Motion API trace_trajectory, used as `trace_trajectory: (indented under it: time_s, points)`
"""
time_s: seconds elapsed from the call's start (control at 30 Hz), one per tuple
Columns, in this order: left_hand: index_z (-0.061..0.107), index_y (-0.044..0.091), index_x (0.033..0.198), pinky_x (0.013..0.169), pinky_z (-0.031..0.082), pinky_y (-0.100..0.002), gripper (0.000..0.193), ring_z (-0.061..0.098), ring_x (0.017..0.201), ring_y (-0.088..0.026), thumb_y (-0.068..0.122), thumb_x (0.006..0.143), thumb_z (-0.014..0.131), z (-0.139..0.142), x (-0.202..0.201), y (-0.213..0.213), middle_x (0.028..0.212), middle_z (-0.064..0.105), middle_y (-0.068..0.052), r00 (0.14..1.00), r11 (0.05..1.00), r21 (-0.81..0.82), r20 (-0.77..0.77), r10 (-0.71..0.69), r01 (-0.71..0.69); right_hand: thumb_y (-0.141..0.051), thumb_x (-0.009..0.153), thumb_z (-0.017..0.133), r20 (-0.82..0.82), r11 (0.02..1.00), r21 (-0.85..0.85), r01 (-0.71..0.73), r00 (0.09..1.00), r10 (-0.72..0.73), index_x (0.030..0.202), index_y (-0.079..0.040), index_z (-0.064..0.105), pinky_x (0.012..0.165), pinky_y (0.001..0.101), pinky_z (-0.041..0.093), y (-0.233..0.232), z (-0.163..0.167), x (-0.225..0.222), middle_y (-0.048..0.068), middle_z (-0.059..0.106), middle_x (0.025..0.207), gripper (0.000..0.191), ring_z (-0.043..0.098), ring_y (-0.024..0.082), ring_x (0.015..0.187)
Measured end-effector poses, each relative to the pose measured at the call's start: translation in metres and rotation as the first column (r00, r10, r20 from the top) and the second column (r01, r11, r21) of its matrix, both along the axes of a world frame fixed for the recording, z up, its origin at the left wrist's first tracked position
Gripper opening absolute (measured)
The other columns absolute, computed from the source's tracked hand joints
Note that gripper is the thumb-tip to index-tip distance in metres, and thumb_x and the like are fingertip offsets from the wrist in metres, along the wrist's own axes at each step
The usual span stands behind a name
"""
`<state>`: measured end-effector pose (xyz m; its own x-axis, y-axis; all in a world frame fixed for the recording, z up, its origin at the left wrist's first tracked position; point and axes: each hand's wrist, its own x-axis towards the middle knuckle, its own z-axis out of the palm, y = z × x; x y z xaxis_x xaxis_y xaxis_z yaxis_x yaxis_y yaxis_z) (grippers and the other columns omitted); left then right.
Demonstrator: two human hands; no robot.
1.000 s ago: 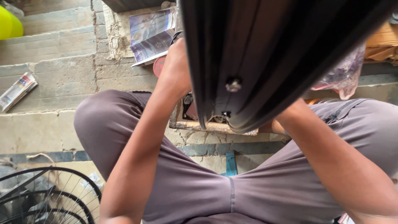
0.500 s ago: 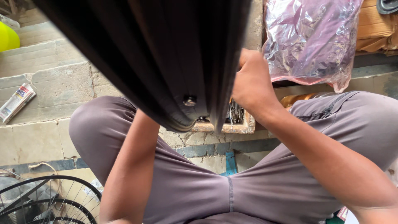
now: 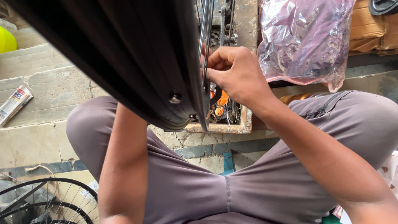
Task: The person sits on the floor and uses a spoke wrench to tighten the nipples on a bicycle wheel. They rotate the wheel to access different spokes and continue adjusting the tension throughout the clip.
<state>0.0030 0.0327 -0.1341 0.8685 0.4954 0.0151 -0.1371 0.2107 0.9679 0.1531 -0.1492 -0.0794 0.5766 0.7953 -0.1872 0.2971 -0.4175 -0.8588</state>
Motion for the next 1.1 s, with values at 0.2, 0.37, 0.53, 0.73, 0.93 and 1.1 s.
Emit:
trace_trajectory:
  time_s: [0.2,0.37,0.53,0.73,0.93,1.1]
  points:
    - [0.07,-0.003,0.113,0.078,0.057,-0.035,0.024,0.07,0.091,-0.025,0.015,0.098,0.063,0.016,0.013,-0.013,0.101,0.073,-0.016,0.984,0.931,0.342,-0.158,-0.077,0.127,-0.019,0.086,0.076,0.016,0.994,0.046,-0.101,0.995,0.101,0.097,-0.001,0.078,0.064,0.0242,0.054,0.0,-0.012,0.011,0.004,0.075,0.076,0.021,0.067,0.006,0.069]
    - [0.07,-0.003,0.114,0.078,0.058,-0.034,0.024,0.07,0.09,-0.024,0.014,0.098,0.064,0.019,0.022,-0.02,0.101,0.073,-0.015,0.979,0.86,0.496,-0.204,-0.02,0.121,-0.01,0.092,0.068,-0.187,0.961,0.127,-0.247,0.945,0.268,0.099,0.0,0.077,0.065,0.0269,0.049,0.013,-0.029,0.032,0.004,0.073,0.08,0.015,0.06,0.007,0.072]
    - [0.069,-0.003,0.114,0.077,0.058,-0.033,0.024,0.07,0.09,-0.024,0.014,0.097,0.064,0.018,0.009,-0.013,0.101,0.073,-0.015,0.979,0.876,0.477,-0.203,0.032,0.07,-0.012,0.09,0.073,-0.357,0.927,0.247,-0.283,0.863,0.359,0.108,-0.002,0.075,0.08,0.0227,0.057,0.02,-0.038,0.036,0.001,0.077,0.091,0.021,0.068,0.004,0.084]
    - [0.069,-0.004,0.114,0.076,0.058,-0.032,0.024,0.07,0.089,-0.023,0.013,0.097,0.065,-0.016,-0.013,-0.014,0.101,0.073,-0.015,0.995,0.996,0.03,-0.062,-0.077,0.079,-0.013,0.091,0.075,-0.209,0.892,0.271,-0.361,0.883,0.42,0.11,-0.002,0.075,0.074,0.0248,0.054,0.025,-0.039,0.036,0.002,0.075,0.088,0.022,0.065,0.005,0.081]
    - [0.069,-0.004,0.114,0.076,0.058,-0.031,0.024,0.07,0.089,-0.022,0.013,0.097,0.065,-0.044,-0.019,-0.009,0.1,0.073,-0.015,0.998,0.966,-0.255,0.033,-0.047,0.054,-0.012,0.093,0.072,0.152,0.972,0.234,0.012,0.987,-0.049,0.101,-0.002,0.077,0.06,0.0227,0.051,0.015,-0.021,0.04,-0.002,0.074,0.079,0.014,0.065,0.003,0.067]
    - [0.069,-0.005,0.115,0.075,0.058,-0.03,0.024,0.07,0.088,-0.022,0.012,0.097,0.066,-0.046,-0.001,-0.02,0.1,0.072,-0.015,0.996,0.996,-0.046,-0.041,-0.081,0.079,-0.016,0.087,0.079,-0.072,1.0,-0.014,0.023,0.997,-0.024,0.086,0.0,0.076,0.053,0.0251,0.043,-0.01,-0.001,0.033,0.001,0.069,0.07,0.016,0.055,0.004,0.06]
